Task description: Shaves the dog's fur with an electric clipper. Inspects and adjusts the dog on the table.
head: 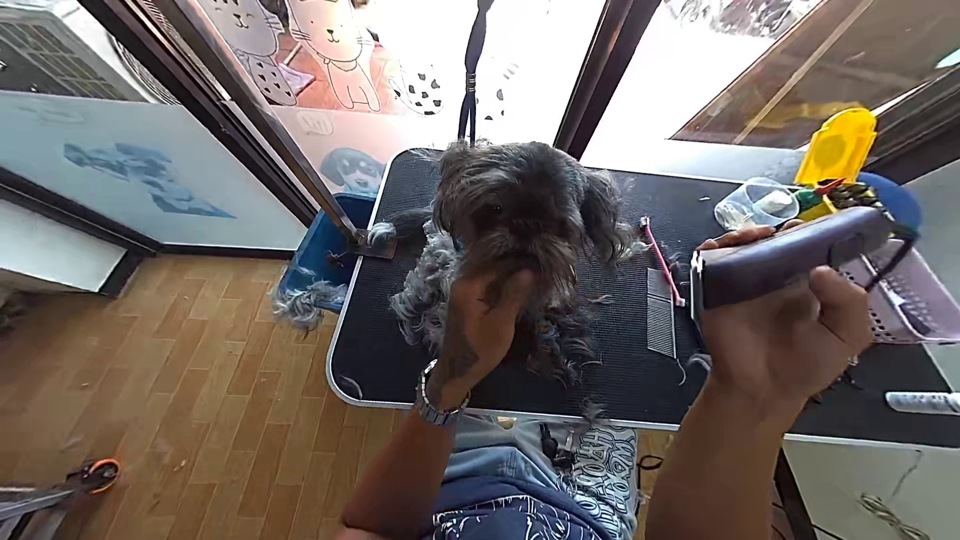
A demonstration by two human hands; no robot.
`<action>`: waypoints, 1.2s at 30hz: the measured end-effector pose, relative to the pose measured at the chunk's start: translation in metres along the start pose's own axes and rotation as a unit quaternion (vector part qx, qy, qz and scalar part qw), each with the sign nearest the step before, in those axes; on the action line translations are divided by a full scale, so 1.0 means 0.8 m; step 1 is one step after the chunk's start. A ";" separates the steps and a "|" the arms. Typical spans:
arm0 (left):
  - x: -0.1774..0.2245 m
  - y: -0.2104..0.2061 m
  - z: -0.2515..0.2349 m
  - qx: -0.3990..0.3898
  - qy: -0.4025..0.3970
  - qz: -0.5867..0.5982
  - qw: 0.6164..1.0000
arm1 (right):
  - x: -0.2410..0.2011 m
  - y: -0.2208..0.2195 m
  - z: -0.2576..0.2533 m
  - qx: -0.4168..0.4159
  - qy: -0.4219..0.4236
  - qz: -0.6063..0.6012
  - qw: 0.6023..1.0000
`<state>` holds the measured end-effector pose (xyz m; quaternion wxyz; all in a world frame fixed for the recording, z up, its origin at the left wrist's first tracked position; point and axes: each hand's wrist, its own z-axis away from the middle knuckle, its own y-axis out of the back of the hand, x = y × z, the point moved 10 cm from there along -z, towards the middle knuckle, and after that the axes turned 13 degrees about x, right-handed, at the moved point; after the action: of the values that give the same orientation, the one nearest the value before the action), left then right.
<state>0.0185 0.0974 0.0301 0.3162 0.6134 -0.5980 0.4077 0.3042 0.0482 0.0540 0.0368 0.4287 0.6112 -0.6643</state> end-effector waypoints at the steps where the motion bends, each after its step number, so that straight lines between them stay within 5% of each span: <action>1: 0.005 0.003 -0.007 0.005 -0.021 -0.011 1.000 | -0.003 -0.011 0.004 -0.017 0.010 0.015 1.000; 7: 0.010 -0.014 -0.005 0.026 -0.084 -0.046 0.995 | -0.031 -0.062 0.032 -0.060 0.161 0.157 0.972; 15: -0.010 -0.054 0.043 0.069 -0.089 -0.025 0.993 | -0.042 -0.141 0.059 -0.060 0.384 0.312 0.867; 20: -0.016 -0.069 0.058 0.056 -0.094 -0.023 0.994 | -0.020 -0.170 0.068 -0.088 0.404 0.394 0.821; 27: -0.015 -0.081 0.064 0.050 -0.080 0.074 0.993 | 0.017 -0.190 0.096 -0.203 0.389 0.394 0.808; 32: -0.028 -0.092 0.067 0.049 -0.057 0.096 0.993 | -0.042 -0.154 0.091 -0.088 0.447 0.395 0.798; 36: -0.029 -0.100 0.073 0.052 -0.057 0.091 0.993 | -0.027 -0.160 0.088 -0.106 0.444 0.440 0.773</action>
<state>0.1063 0.0643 -0.0097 0.2103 0.5942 -0.6466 0.4296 0.2070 0.0105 0.1590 0.0946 0.8914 0.3710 -0.2425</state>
